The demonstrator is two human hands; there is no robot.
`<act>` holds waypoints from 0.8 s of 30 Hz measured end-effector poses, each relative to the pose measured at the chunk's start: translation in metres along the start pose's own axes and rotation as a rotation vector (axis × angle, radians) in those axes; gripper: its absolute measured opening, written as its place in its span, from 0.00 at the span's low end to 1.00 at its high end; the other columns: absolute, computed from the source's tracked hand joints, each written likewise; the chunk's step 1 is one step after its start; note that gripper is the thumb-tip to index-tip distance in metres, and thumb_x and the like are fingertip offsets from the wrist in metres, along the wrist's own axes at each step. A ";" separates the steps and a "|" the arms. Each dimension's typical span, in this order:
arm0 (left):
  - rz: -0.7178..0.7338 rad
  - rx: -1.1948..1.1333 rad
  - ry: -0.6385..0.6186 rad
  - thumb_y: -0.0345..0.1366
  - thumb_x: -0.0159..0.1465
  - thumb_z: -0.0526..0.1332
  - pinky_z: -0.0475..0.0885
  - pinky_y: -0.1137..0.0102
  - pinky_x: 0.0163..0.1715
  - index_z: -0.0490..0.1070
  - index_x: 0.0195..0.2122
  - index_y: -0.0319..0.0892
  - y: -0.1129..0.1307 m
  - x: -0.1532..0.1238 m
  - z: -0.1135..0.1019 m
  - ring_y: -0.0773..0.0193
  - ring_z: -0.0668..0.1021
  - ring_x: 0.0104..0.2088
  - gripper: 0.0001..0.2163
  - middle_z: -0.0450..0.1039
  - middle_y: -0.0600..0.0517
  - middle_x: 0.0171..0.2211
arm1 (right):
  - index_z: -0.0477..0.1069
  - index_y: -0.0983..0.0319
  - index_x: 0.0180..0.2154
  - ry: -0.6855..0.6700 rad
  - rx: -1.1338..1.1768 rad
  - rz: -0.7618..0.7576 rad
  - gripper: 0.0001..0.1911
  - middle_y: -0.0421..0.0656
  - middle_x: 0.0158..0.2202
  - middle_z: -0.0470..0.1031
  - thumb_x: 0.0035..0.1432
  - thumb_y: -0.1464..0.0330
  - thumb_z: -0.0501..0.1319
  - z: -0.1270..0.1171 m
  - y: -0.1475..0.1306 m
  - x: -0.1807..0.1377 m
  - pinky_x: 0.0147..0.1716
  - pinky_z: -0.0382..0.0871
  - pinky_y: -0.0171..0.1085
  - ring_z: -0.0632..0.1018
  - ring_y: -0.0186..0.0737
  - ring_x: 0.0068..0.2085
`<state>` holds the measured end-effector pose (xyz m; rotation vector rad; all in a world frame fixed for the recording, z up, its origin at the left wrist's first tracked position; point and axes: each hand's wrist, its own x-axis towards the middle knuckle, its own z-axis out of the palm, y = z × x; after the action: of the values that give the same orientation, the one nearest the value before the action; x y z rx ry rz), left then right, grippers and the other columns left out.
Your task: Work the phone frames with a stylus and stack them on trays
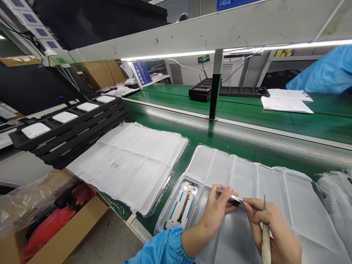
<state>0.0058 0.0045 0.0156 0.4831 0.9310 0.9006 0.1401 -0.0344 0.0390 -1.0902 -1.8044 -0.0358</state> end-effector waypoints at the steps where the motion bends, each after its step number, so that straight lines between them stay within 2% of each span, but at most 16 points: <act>1: 0.001 0.001 -0.005 0.68 0.46 0.74 0.75 0.57 0.53 0.63 0.43 0.39 0.000 0.000 0.000 0.53 0.82 0.46 0.40 0.78 0.38 0.47 | 0.61 0.62 0.37 -0.007 -0.005 -0.018 0.12 0.44 0.45 0.73 0.75 0.79 0.56 0.000 0.000 0.001 0.40 0.69 0.31 0.77 0.32 0.45; 9: -0.008 -0.002 -0.034 0.67 0.47 0.74 0.75 0.57 0.53 0.61 0.43 0.39 0.000 -0.002 0.002 0.52 0.81 0.46 0.40 0.77 0.38 0.48 | 0.60 0.62 0.37 -0.058 0.000 -0.049 0.12 0.45 0.45 0.74 0.75 0.80 0.57 0.001 0.006 -0.005 0.41 0.68 0.33 0.76 0.35 0.46; 17: -0.014 -0.011 -0.052 0.66 0.48 0.74 0.76 0.58 0.52 0.61 0.44 0.39 0.001 -0.004 0.003 0.53 0.82 0.46 0.39 0.78 0.39 0.47 | 0.61 0.63 0.36 -0.024 0.029 -0.026 0.12 0.45 0.43 0.74 0.74 0.81 0.57 0.002 -0.001 -0.001 0.41 0.69 0.33 0.76 0.36 0.45; 24: -0.024 -0.019 -0.048 0.66 0.48 0.75 0.76 0.59 0.51 0.61 0.43 0.39 0.002 -0.004 0.004 0.53 0.82 0.45 0.39 0.78 0.39 0.48 | 0.61 0.62 0.38 -0.060 0.017 -0.034 0.12 0.45 0.44 0.74 0.73 0.81 0.58 0.001 0.001 -0.003 0.41 0.71 0.35 0.76 0.36 0.46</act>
<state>0.0067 0.0020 0.0211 0.4747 0.8825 0.8719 0.1408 -0.0354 0.0359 -1.0585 -1.8734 -0.0084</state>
